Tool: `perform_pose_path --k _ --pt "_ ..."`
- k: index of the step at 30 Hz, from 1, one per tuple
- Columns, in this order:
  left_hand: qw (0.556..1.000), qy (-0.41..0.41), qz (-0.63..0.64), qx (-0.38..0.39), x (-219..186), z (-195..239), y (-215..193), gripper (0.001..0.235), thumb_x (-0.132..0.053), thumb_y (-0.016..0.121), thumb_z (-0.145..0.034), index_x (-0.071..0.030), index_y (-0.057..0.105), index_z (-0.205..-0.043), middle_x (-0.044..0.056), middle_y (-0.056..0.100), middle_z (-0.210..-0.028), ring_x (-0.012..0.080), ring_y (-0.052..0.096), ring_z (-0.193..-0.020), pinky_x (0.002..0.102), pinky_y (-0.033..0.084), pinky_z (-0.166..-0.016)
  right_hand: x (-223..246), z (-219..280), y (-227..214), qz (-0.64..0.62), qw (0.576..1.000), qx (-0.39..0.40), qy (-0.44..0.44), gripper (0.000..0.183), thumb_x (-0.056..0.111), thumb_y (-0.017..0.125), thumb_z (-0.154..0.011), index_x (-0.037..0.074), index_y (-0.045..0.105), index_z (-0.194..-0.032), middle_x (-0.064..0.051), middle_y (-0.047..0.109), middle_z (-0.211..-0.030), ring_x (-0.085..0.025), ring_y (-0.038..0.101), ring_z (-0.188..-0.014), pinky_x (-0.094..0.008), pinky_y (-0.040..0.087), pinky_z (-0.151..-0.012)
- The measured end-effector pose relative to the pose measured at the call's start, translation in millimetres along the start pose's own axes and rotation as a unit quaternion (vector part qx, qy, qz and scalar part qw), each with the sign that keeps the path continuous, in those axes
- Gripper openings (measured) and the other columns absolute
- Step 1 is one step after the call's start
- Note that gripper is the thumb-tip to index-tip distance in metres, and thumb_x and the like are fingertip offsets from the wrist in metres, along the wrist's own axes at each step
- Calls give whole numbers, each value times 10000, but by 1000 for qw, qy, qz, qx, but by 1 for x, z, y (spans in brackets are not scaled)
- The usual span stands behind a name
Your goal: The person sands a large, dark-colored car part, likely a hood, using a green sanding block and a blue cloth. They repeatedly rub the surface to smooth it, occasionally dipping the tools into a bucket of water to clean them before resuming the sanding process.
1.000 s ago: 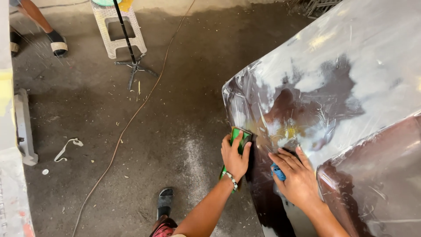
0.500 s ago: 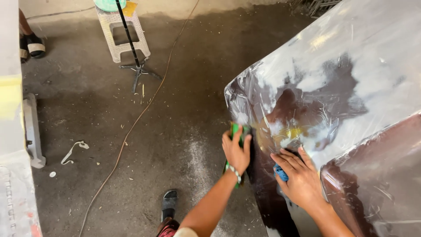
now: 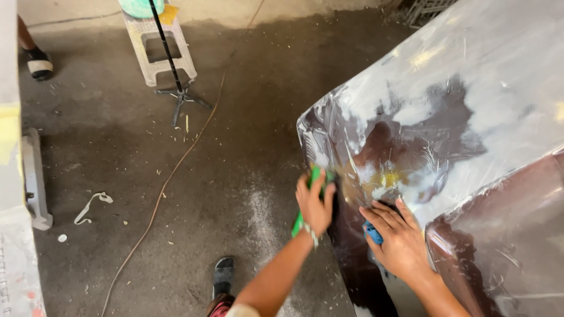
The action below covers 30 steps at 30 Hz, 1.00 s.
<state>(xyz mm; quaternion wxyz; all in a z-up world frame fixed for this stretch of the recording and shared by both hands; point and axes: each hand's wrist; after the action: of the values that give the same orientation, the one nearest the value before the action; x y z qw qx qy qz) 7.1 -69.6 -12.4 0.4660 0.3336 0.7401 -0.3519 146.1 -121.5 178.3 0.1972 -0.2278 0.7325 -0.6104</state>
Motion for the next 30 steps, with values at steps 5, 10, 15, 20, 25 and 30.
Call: perform_pose_path --k 5,10,15,20,25,30 --pt "996 -85 3 -7 27 -100 26 436 -370 655 -981 -173 642 -1369 252 502 -1418 435 503 -1290 540 406 -1085 3 -2 -3 13 1000 0 10 445 183 714 -809 107 685 -1247 -98 716 -1202 -216 615 -1245 -479 315 -1200" --pt "998 -65 19 0 1 -23 10 430 -318 675 -983 -180 640 -1389 271 444 -1501 458 458 -1345 554 365 -1111 1 -4 -2 7 1000 -7 10 447 187 719 -795 110 687 -1234 -100 715 -1206 -219 611 -1247 -481 320 -1187" --pt "999 -32 15 -3 10 -40 18 445 -314 696 -970 -197 633 -1394 260 464 -1478 443 468 -1336 540 360 -1117 2 -3 -2 6 1000 25 5 479 193 718 -783 108 673 -1253 -97 716 -1188 -224 602 -1243 -487 302 -1194" --pt "999 -44 1 -31 70 -148 47 442 -382 731 -921 -220 649 -1325 199 546 -1318 410 551 -1191 520 458 -973 1 -8 3 58 997 45 -2 537 212 711 -786 122 627 -1309 -62 661 -1292 -213 534 -1330 -487 276 -1219" --pt "998 -57 8 -16 80 -143 26 425 -378 771 -907 -221 678 -1291 147 599 -1238 370 604 -1120 467 494 -932 11 -20 23 200 958 207 15 845 381 698 -748 177 437 -1526 -54 391 -1612 -260 282 -1519 -557 185 -1193" --pt "985 -98 135 -51 69 -100 13 447 -281 725 -950 -130 630 -1360 182 570 -1231 349 600 -1134 427 493 -990 34 -90 61 267 916 299 3 768 378 578 -926 108 299 -1588 -116 220 -1685 -311 143 -1537 -612 108 -1200"
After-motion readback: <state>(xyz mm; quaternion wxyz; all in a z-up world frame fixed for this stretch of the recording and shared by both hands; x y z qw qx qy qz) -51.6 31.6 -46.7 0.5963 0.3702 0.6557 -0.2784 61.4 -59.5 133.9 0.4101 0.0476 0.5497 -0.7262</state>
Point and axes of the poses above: each hand's wrist, its own z-axis away from the middle knuckle, its own y-axis out of the palm, x = y × z
